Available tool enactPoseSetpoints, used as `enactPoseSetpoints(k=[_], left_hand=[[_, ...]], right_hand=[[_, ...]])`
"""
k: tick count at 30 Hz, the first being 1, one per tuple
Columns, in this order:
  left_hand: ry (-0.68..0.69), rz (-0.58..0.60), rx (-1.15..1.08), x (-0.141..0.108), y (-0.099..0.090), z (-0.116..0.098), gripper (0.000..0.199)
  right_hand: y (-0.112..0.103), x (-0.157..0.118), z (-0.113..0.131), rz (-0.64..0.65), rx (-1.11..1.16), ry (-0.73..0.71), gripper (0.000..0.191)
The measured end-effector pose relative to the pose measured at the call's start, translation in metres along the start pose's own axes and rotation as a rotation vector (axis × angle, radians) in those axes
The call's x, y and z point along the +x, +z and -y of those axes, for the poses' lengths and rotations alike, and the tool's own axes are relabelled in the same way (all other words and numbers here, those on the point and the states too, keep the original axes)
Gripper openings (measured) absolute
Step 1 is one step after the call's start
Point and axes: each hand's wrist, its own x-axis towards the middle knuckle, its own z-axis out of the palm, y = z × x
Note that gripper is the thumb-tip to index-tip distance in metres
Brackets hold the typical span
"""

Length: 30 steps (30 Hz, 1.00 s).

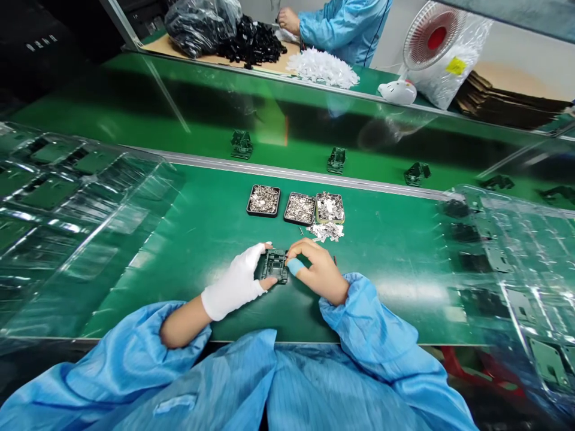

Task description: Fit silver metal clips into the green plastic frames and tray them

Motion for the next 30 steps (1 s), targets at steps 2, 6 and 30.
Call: enactPoseSetpoints(k=[2,6,30], left_hand=[[0.033,-0.027,-0.030,0.003,0.000,-0.004,0.053],[0.130,-0.076,-0.035,0.005,-0.002,-0.016,0.042],[0.201,-0.124,-0.028,-0.001,0.000,-0.026,0.043]], right_hand=[[0.003,-0.001,0.000,-0.022,-0.052,-0.103,0.008],[0.008,-0.004,0.000,-0.034,-0.122,-0.223,0.010],[0.013,-0.007,0.010,-0.027,-0.119,-0.097,0.011]])
